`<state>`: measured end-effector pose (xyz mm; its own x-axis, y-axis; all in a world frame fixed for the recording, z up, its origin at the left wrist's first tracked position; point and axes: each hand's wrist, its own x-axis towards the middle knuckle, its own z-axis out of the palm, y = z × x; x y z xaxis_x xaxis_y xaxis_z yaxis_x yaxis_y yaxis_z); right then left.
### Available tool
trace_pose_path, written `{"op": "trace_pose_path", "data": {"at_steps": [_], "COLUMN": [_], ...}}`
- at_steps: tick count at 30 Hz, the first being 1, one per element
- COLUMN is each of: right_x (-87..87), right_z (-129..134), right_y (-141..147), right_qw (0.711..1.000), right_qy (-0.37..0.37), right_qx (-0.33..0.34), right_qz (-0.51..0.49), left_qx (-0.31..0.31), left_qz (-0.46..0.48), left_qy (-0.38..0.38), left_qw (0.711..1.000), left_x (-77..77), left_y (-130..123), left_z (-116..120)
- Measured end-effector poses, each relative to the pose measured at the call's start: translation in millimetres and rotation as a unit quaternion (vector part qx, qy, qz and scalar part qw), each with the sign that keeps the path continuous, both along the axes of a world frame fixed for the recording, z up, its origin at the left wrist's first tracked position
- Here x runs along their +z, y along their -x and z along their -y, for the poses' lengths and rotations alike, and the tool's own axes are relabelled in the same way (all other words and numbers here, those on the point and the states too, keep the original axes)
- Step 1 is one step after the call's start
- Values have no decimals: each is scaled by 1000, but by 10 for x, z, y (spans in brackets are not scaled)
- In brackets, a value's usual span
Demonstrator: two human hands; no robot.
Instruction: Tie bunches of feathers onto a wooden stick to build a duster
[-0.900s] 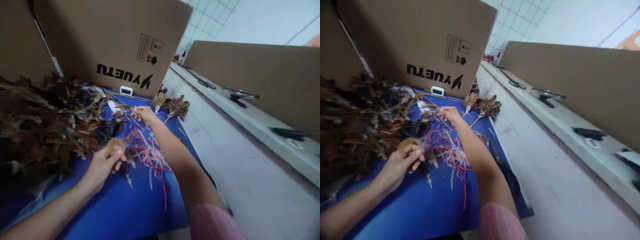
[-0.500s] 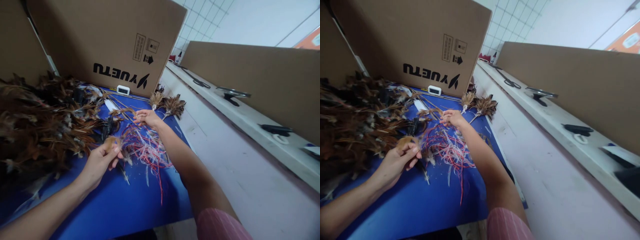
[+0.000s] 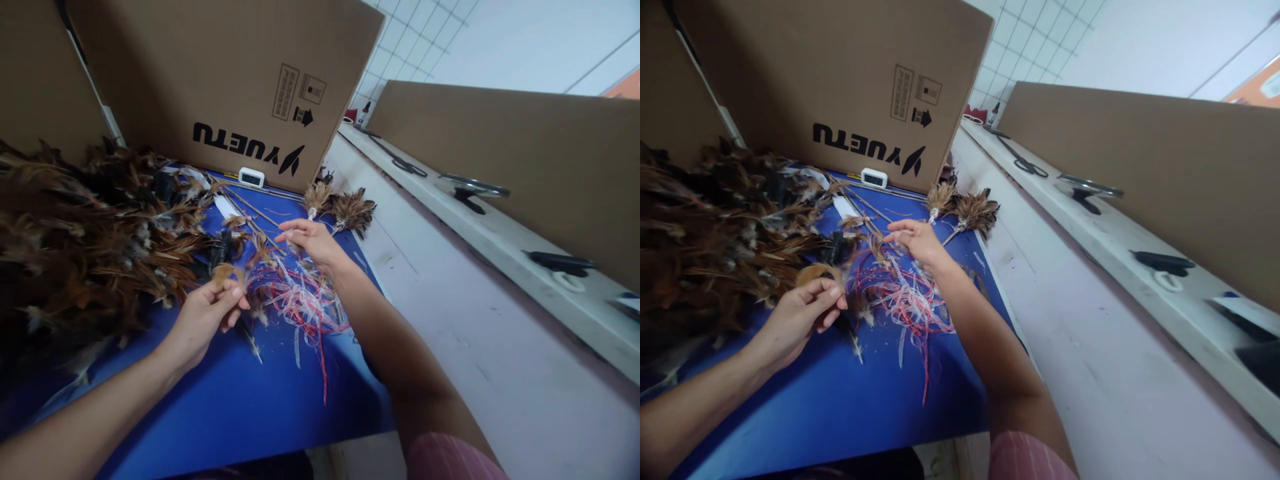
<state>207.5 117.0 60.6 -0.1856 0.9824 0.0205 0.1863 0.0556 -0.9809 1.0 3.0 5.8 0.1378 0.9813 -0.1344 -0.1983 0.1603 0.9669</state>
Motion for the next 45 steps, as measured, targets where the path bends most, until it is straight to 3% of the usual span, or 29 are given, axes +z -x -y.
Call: {"op": "trace_pose_path", "data": {"at_steps": [8, 14, 22, 29, 33, 38, 42, 45], "right_x": [47, -26, -62, -95, -187, -327, -363, -357], "right_z": [587, 819, 871, 893, 932, 1061, 1150, 1178], "right_y": [121, 201, 255, 289, 271, 278, 307, 299], "right_qw": [989, 975, 955, 953, 978, 996, 985, 973], "right_qy": [71, 98, 171, 209, 139, 8, -152, -209], "right_qx": [112, 186, 218, 170, 112, 90, 50, 41], "right_qz": [-69, -69, -106, -141, -107, -19, 58, 90], "left_qx": [-5, -54, -113, -80, -48, -47, -55, -62], "left_qz": [33, 38, 9, 56, 93, 108, 88, 76], "left_qy": [-10, -42, -71, -9, 40, 63, 58, 50], "left_qw": [999, 997, 991, 995, 994, 991, 993, 994], "left_x": [29, 63, 119, 79, 72, 75, 64, 57], "left_y": [-3, -12, -16, -20, -9, -6, -18, -26], "left_z": [42, 58, 70, 58, 42, 45, 56, 54]}}
